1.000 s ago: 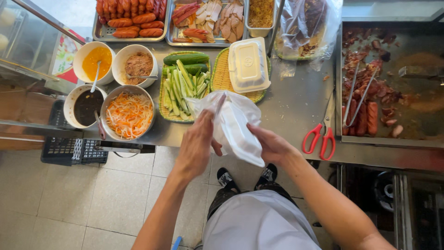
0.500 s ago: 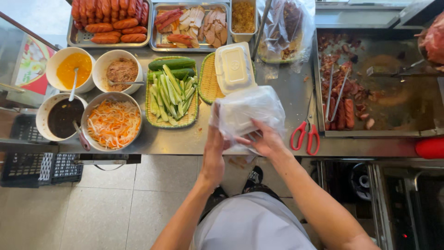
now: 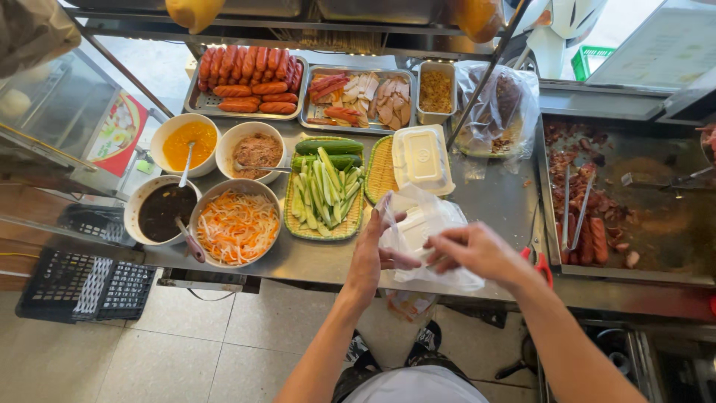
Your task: The person scoops yellow rice into a styrofoam container, then adds a grilled flatbread cut with scissors, sauce from a squeeze bottle, sliced cucumbers, shredded vegetables, and cooked meats. The person closes the container, places it in a plastic bag, and hands it to a customer.
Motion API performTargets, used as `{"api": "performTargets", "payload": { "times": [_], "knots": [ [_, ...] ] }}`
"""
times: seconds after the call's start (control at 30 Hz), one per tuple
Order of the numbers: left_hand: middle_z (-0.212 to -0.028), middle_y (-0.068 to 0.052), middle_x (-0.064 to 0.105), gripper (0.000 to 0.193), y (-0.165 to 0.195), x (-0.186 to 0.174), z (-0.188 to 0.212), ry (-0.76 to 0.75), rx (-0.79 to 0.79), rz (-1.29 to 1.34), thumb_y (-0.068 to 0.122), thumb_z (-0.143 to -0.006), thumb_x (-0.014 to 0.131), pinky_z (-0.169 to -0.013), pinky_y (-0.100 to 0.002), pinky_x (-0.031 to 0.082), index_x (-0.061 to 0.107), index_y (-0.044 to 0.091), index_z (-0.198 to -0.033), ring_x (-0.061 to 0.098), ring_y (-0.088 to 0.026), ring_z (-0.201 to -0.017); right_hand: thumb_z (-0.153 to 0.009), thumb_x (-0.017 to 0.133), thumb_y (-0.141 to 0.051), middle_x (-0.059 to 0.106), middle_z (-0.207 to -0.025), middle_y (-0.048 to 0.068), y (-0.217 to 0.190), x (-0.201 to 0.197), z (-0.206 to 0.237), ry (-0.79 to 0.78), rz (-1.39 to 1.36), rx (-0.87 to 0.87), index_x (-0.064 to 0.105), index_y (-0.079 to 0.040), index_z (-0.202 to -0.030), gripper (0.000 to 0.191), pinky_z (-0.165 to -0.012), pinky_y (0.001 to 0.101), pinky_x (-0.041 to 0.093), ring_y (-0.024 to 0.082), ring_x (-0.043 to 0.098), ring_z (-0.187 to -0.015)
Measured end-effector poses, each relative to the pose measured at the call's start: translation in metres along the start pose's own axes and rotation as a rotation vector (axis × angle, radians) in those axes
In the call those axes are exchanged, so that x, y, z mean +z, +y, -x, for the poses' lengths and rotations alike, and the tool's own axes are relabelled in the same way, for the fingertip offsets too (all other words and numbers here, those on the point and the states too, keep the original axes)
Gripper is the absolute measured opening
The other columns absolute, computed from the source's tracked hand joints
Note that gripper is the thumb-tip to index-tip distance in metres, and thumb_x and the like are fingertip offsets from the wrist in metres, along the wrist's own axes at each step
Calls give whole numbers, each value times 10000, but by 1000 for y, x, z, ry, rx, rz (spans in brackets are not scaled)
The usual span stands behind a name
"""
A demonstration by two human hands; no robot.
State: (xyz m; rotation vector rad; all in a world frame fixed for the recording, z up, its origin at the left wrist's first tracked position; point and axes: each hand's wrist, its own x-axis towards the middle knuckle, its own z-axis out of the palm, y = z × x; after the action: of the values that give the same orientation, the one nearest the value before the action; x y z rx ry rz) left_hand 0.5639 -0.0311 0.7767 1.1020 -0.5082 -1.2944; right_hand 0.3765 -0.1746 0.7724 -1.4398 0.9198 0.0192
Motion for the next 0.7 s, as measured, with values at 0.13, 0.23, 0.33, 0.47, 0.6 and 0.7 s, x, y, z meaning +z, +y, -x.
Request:
{"api": "performTargets", "payload": {
  "times": [0.13, 0.23, 0.33, 0.47, 0.6, 0.7],
  "knots": [
    [-1400, -189, 637, 851, 3, -9, 8, -18, -22, -31, 702, -952, 315, -688, -336, 642, 224, 207, -1638, 761, -246, -683, -978, 671, -295, 743, -881, 38, -110, -9, -66, 252, -212, -330, 767, -23, -1036, 294, -708, 273, 543, 102, 658, -730],
    [-1359, -210, 653, 860, 5, -14, 13, -14, -31, -18, 704, -941, 332, -683, -334, 639, 211, 215, -1639, 760, -239, -683, -941, 702, -391, 668, -816, -73, -185, -7, -119, 277, -428, -294, 756, -118, -993, 283, -642, 229, 466, 47, 577, -699],
    [-1341, -225, 664, 857, 7, -19, 17, -13, -27, 10, 698, -947, 348, -692, -342, 639, 235, 201, -1636, 762, -235, -697, -916, 756, -427, 591, -729, -82, -228, 0, -149, 362, -500, -264, 769, -108, -938, 321, -532, 214, 379, 43, 484, -589],
    [-1327, -202, 671, 852, 10, -25, 22, -17, -45, 32, 699, -946, 344, -716, -341, 628, 234, 205, -1631, 762, -227, -718, -872, 785, -367, 479, -630, -64, -248, 4, -160, 369, -510, -243, 742, -116, -869, 255, -423, 230, 246, 53, 369, -476],
    [-1295, -199, 683, 857, 9, -28, 21, -28, -51, 31, 704, -945, 337, -716, -343, 624, 237, 205, -1635, 757, -224, -712, -877, 758, -277, 488, -606, -65, -250, 7, -158, 390, -541, -251, 736, -113, -860, 167, -425, 228, 213, 42, 353, -462],
    [-1285, -206, 694, 858, 6, -30, 15, -35, -57, 36, 700, -955, 346, -709, -347, 632, 256, 171, -1625, 760, -230, -711, -864, 774, -224, 475, -598, -64, -250, 4, -156, 434, -529, -279, 720, -100, -861, 136, -422, 236, 217, 47, 347, -456]
  ]
}}
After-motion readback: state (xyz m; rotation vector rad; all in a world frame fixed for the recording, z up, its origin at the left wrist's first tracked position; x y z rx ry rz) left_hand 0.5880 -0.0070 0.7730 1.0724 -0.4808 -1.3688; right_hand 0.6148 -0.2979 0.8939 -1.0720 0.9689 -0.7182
